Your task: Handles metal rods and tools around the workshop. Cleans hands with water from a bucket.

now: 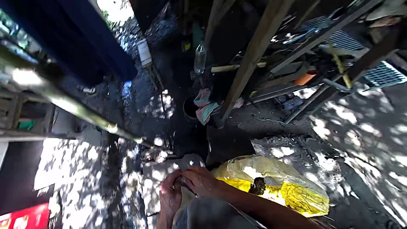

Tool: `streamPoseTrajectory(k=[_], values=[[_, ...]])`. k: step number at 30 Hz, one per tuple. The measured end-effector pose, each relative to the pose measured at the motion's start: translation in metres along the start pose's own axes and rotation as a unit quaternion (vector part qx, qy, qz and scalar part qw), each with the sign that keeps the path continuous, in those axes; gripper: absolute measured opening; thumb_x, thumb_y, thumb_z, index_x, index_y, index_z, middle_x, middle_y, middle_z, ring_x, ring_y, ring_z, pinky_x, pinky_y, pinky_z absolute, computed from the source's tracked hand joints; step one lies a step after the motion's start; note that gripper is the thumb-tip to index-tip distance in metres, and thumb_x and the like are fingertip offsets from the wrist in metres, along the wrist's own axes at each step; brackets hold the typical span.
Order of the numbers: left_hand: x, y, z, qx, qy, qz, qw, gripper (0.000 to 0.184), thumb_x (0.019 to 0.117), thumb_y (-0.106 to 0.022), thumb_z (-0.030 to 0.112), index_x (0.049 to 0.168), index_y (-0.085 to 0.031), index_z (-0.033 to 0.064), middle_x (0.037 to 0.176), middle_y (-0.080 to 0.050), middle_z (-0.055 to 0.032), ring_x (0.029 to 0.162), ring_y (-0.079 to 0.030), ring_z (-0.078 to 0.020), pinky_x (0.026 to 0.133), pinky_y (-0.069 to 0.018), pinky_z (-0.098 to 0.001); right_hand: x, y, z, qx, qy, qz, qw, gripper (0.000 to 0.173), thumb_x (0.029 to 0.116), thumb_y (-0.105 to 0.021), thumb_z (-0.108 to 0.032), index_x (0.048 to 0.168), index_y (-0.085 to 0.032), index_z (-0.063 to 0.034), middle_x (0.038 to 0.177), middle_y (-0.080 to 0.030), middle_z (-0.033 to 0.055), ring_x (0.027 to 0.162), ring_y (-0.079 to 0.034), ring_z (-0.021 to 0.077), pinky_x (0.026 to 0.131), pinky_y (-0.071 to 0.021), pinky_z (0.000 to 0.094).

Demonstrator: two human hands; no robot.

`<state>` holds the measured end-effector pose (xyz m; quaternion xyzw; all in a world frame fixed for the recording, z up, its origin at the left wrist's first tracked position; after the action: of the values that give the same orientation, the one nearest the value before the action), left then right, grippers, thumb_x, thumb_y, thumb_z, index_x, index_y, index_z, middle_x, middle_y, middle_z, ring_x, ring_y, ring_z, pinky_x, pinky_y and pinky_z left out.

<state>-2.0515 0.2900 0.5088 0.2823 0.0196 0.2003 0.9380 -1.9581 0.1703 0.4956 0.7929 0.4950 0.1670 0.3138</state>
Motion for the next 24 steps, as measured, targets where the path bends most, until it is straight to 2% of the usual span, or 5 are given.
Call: streamPoseTrajectory(k=[9,12,15,18,24], values=[[0.169,-0.029,-0.006,-0.061,0.019,-0.196,0.978,0.029,0.0971,-0.063,0.007,0.125,-0.072,0.0116,0.097,-0.078,0.0017,0.077,-0.074,-0.008,0.073,-0.0656,-0.031,0.068,0.068,0.054,-0.114,-0.113,0.147,0.976,0.025,0.1015,-0.053,-0.022,0.105,-0.074,-0.0103,0.101,-0.074,0.0092,0.098,-0.072,0.0261,0.078,-0.0612,0.0453],[0.214,-0.032,0.008,-0.131,0.005,-0.217,0.967,0.03,0.0976,-0.063,0.005,0.126,-0.072,0.01,0.103,-0.077,-0.0017,0.082,-0.074,-0.0109,0.076,-0.0652,-0.0324,0.083,0.095,0.063,-0.033,-0.169,0.252,0.952,0.027,0.1016,-0.055,-0.027,0.106,-0.075,-0.0101,0.101,-0.074,0.0081,0.096,-0.072,0.0217,0.083,-0.0605,0.0424],[0.261,-0.03,0.028,-0.233,-0.03,-0.193,0.953,0.028,0.0969,-0.064,0.001,0.124,-0.072,0.0042,0.106,-0.076,-0.0078,0.09,-0.074,-0.016,0.082,-0.0634,-0.0342,0.107,0.131,0.065,0.05,-0.155,0.403,0.901,0.019,0.0965,-0.064,-0.025,0.097,-0.074,-0.0083,0.088,-0.07,0.0047,0.079,-0.068,0.0122,0.073,-0.0597,0.0299],[0.312,-0.044,0.031,-0.368,-0.004,-0.189,0.911,0.03,0.0966,-0.06,0.002,0.125,-0.07,-0.0012,0.104,-0.073,-0.0132,0.089,-0.07,-0.0198,0.081,-0.0607,-0.0364,0.137,0.165,0.077,0.076,-0.143,0.47,0.868,0.015,0.0942,-0.068,-0.021,0.094,-0.074,-0.0074,0.086,-0.068,0.0029,0.075,-0.065,0.0074,0.068,-0.0579,0.0233],[0.391,-0.074,0.009,-0.574,0.096,-0.161,0.797,0.037,0.0981,-0.064,0.015,0.132,-0.066,0.0015,0.106,-0.072,-0.0139,0.092,-0.07,-0.0207,0.084,-0.0606,-0.0396,0.206,0.216,0.126,0.105,-0.105,0.496,0.855,0.01,0.0886,-0.067,-0.012,0.094,-0.074,-0.0078,0.09,-0.068,0.0018,0.081,-0.066,0.0076,0.071,-0.0586,0.0246]])
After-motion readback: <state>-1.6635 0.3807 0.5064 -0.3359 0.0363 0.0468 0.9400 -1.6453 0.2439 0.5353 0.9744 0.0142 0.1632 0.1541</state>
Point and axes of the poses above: each hand's wrist, its own x-axis towards the middle knuckle, its own y-axis out of the back of the hand, z = x × y, the point moved 6 cm from there along x, towards the middle knuckle
